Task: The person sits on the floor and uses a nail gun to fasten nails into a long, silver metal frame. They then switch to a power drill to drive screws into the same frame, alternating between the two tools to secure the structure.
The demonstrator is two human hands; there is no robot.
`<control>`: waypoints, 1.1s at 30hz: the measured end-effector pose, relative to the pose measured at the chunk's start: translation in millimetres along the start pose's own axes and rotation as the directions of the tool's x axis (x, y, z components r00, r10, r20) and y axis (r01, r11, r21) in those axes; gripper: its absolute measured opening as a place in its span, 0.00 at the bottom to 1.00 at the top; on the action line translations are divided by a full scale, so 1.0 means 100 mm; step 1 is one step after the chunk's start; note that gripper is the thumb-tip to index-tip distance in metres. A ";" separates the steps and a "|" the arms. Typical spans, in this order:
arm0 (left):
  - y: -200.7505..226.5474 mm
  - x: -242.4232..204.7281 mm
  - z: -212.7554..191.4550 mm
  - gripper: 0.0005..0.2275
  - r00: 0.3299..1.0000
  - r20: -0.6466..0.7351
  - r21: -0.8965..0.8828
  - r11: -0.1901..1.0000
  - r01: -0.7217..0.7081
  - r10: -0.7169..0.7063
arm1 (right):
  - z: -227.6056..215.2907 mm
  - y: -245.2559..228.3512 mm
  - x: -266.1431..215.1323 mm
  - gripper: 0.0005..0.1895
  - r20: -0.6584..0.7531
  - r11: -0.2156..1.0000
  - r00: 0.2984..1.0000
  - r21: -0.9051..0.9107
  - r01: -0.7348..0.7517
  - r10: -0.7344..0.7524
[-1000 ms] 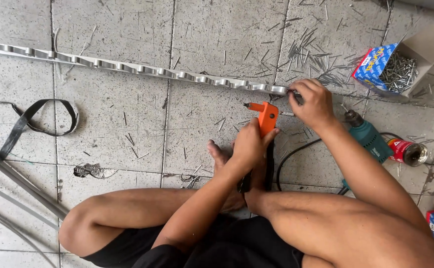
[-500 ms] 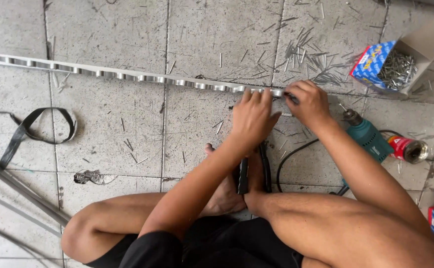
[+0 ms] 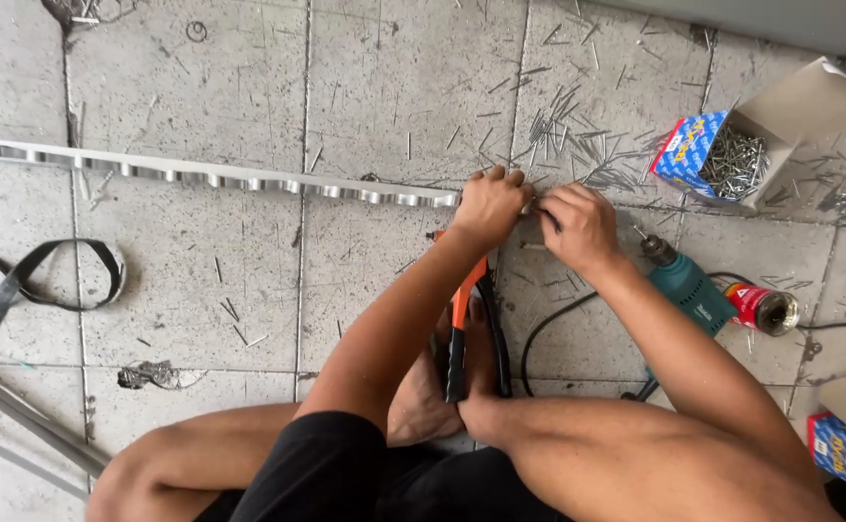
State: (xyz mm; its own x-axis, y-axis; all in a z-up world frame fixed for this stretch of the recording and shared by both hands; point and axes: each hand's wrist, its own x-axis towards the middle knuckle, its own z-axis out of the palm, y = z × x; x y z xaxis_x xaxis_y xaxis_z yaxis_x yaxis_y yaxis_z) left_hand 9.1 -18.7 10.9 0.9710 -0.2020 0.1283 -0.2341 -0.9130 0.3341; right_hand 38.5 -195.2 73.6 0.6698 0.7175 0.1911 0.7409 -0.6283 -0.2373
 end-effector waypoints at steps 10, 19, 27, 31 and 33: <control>-0.03 0.02 0.11 0.14 0.996 0.093 -0.027 1.000 0.005 -0.002 | -0.05 -0.05 -0.08 0.02 -0.073 0.999 0.997 -0.030 0.039 -0.041; 0.01 -0.02 -0.41 0.17 0.995 -0.072 0.018 0.997 -0.071 0.072 | -0.20 -0.24 -0.12 0.01 -0.006 1.000 1.000 -0.016 -0.017 0.017; -0.02 0.06 -0.44 0.10 0.989 0.083 -0.253 0.962 -0.101 0.125 | -0.74 -0.72 -0.11 0.10 -0.045 0.989 0.989 0.042 -0.142 0.144; -0.03 0.11 -0.42 0.10 0.987 0.086 -0.246 0.963 -0.109 0.134 | -0.29 -0.94 -0.58 0.09 -0.015 0.848 0.911 0.372 -0.378 0.413; -0.02 0.09 -0.45 0.10 0.985 0.102 -0.243 0.964 -0.108 0.136 | -0.34 -1.30 -0.51 0.40 0.542 0.502 0.694 0.482 -0.718 0.473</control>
State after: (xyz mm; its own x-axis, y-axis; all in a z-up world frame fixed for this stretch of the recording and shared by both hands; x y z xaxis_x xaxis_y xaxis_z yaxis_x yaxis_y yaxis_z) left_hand 16.3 -2.7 53.0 0.9299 -0.3598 0.0764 -0.3427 -0.7721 0.5351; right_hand -90.8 -160.4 127.5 0.7883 0.3639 -0.4962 -0.1338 -0.6857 -0.7155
